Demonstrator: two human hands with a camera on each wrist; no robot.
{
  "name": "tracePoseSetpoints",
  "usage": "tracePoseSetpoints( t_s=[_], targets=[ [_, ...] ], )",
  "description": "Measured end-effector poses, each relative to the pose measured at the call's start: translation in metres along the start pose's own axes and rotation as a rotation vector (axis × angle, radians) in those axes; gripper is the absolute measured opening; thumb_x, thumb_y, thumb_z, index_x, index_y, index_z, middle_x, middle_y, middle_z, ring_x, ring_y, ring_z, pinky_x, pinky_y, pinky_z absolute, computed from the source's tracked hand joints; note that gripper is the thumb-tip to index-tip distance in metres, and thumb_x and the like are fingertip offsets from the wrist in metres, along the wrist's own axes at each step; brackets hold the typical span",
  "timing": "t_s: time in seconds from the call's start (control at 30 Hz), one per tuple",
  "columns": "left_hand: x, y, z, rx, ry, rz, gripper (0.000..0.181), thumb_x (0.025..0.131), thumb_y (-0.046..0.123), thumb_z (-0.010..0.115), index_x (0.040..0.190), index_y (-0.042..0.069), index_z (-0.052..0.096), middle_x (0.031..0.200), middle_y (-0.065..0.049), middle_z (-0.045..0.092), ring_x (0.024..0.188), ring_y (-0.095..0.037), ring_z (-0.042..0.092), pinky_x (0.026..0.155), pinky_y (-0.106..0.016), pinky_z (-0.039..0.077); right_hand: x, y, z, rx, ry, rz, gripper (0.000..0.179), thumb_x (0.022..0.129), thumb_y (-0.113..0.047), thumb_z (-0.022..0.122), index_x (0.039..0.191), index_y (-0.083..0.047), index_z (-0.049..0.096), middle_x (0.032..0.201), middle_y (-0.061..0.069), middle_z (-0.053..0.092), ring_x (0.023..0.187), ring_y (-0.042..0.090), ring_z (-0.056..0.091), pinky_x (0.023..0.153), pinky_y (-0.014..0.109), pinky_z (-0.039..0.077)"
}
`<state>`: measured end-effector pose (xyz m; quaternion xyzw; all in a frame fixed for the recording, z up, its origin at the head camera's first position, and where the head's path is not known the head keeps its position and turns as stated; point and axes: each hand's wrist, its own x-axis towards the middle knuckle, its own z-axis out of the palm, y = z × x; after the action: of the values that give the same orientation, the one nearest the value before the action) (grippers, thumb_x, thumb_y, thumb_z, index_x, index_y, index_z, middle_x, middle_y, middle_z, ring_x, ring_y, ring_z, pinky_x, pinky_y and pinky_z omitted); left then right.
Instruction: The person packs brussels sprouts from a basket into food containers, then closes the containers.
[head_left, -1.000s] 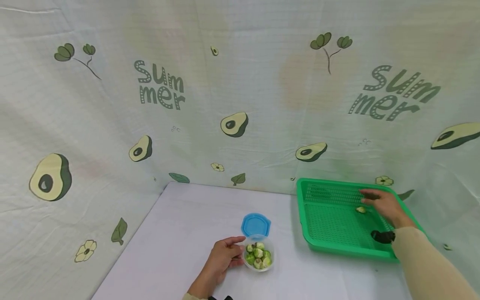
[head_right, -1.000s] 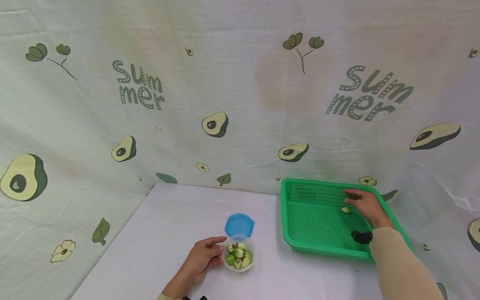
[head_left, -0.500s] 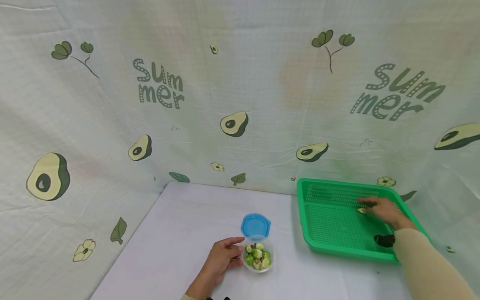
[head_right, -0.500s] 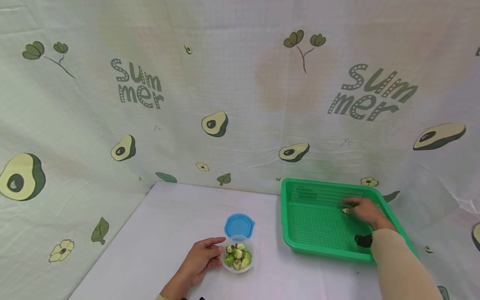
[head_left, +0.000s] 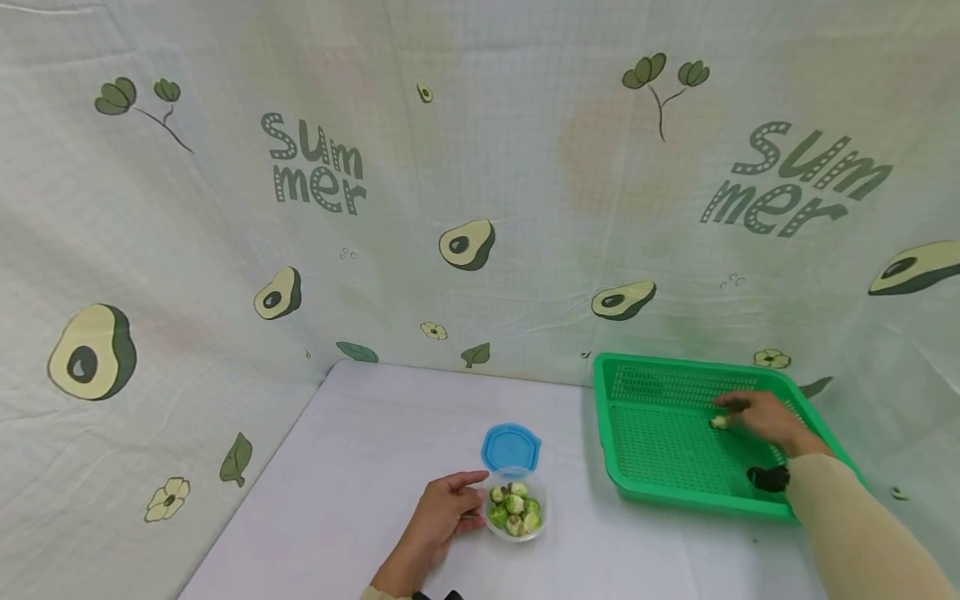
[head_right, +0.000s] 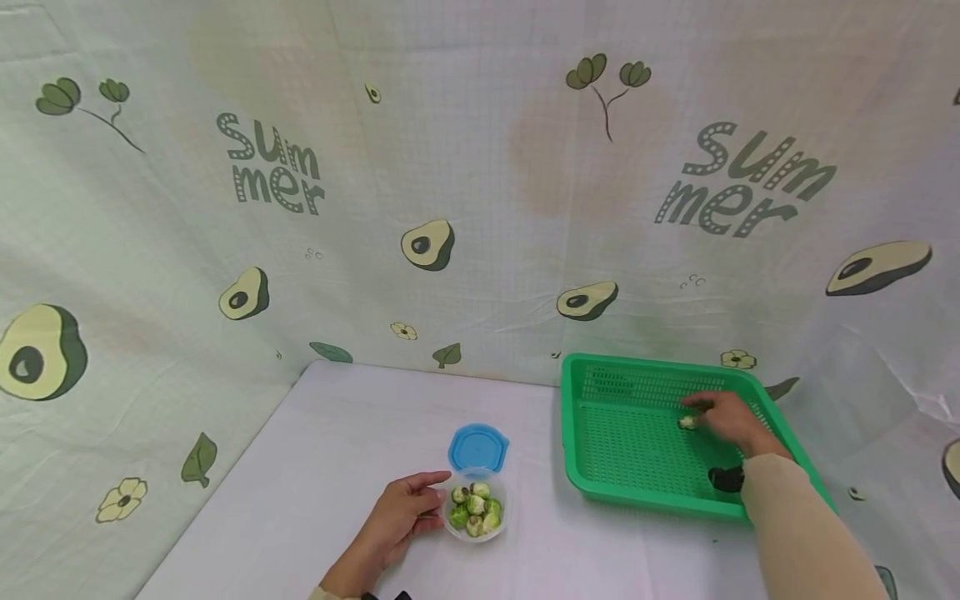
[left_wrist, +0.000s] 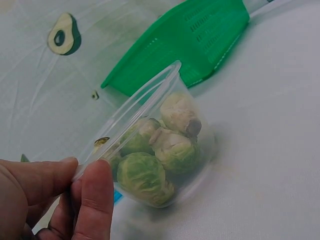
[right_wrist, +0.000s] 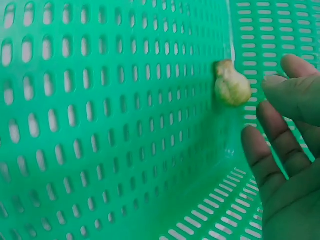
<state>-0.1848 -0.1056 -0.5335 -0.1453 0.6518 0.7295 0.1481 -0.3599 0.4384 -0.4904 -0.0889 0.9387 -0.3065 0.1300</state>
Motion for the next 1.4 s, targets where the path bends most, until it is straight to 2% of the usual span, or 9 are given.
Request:
tracePoseSetpoints(
  t_s=[0.07,0.23,0.43,0.53,0.7,0.9,1.13,1.3,1.4],
  targets=[
    [-0.001,0.000,0.000,-0.003,-0.003,0.002,0.040,0.098,0.005,0.073,0.137,0.000,0.068,0.086,-0.001,0.062,0.077,-0.013,0.061,0.069,-0.027,0.065,0.000,0.001,0.000,-0.032,0.003,-0.009,0.052,0.105,-0.023,0.066,0.144,0.010,0.056,0.145,0.046,0.047,0.126,0.064,0.049,0.095,0.075,0.049],
    [-0.003,0.001,0.000,-0.014,-0.016,0.014,0.041,0.097,0.006,0.074,0.137,0.000,0.068,0.085,-0.001,0.062,0.076,-0.012,0.062,0.067,-0.026,0.064,0.001,0.004,0.000,-0.078,-0.004,-0.045,0.043,0.099,-0.008,0.067,0.136,0.012,0.061,0.134,0.044,0.056,0.118,0.061,0.056,0.091,0.071,0.053],
    [-0.004,0.003,0.000,-0.018,-0.026,0.022,0.041,0.098,0.006,0.074,0.137,0.000,0.068,0.085,-0.001,0.063,0.075,-0.012,0.062,0.067,-0.026,0.064,0.005,0.003,0.003,-0.070,0.000,-0.070,0.036,0.091,0.004,0.069,0.125,0.015,0.065,0.118,0.034,0.067,0.110,0.053,0.062,0.088,0.065,0.056],
    [-0.004,0.003,0.000,-0.018,-0.034,0.025,0.040,0.098,0.007,0.074,0.137,0.000,0.068,0.085,-0.001,0.063,0.075,-0.012,0.062,0.067,-0.026,0.064,0.006,-0.001,0.003,-0.076,0.007,-0.065,0.032,0.094,0.001,0.069,0.123,0.013,0.067,0.116,0.031,0.069,0.109,0.051,0.063,0.087,0.063,0.057],
    [-0.002,0.001,0.000,-0.014,-0.041,0.032,0.039,0.098,0.006,0.072,0.137,0.002,0.069,0.086,-0.001,0.062,0.076,-0.012,0.062,0.067,-0.026,0.064,0.006,-0.016,0.004,-0.050,0.007,-0.042,0.034,0.101,-0.011,0.067,0.129,0.007,0.068,0.128,0.033,0.065,0.116,0.051,0.061,0.089,0.062,0.056],
    [-0.001,0.000,-0.001,-0.016,-0.045,0.030,0.038,0.099,0.006,0.072,0.137,0.002,0.069,0.085,-0.001,0.062,0.075,-0.012,0.062,0.067,-0.026,0.064,0.009,-0.033,0.013,0.012,0.025,-0.080,0.033,0.102,-0.009,0.066,0.131,0.007,0.067,0.130,0.032,0.065,0.112,0.044,0.064,0.088,0.058,0.059],
    [-0.001,-0.001,0.000,-0.019,-0.041,0.029,0.039,0.098,0.006,0.072,0.137,0.001,0.069,0.084,0.000,0.062,0.075,-0.012,0.062,0.066,-0.026,0.064,0.013,-0.052,0.023,0.058,0.024,-0.087,0.040,0.106,-0.022,0.065,0.136,0.005,0.065,0.137,0.032,0.062,0.118,0.045,0.064,0.091,0.057,0.060],
    [-0.001,0.000,-0.001,-0.013,-0.034,0.023,0.038,0.098,0.005,0.072,0.136,0.001,0.069,0.085,-0.001,0.062,0.075,-0.012,0.062,0.066,-0.026,0.064,0.019,-0.062,0.029,0.168,0.024,-0.108,0.043,0.105,-0.021,0.067,0.138,0.006,0.062,0.141,0.034,0.058,0.114,0.040,0.070,0.090,0.051,0.064],
    [0.000,-0.001,-0.001,-0.018,-0.036,0.022,0.038,0.099,0.005,0.071,0.137,0.001,0.069,0.085,-0.001,0.062,0.075,-0.012,0.062,0.067,-0.026,0.064,0.020,-0.070,0.032,0.162,0.042,-0.110,0.042,0.105,-0.023,0.068,0.137,0.004,0.064,0.139,0.031,0.061,0.110,0.036,0.071,0.090,0.052,0.063]
  ],
)
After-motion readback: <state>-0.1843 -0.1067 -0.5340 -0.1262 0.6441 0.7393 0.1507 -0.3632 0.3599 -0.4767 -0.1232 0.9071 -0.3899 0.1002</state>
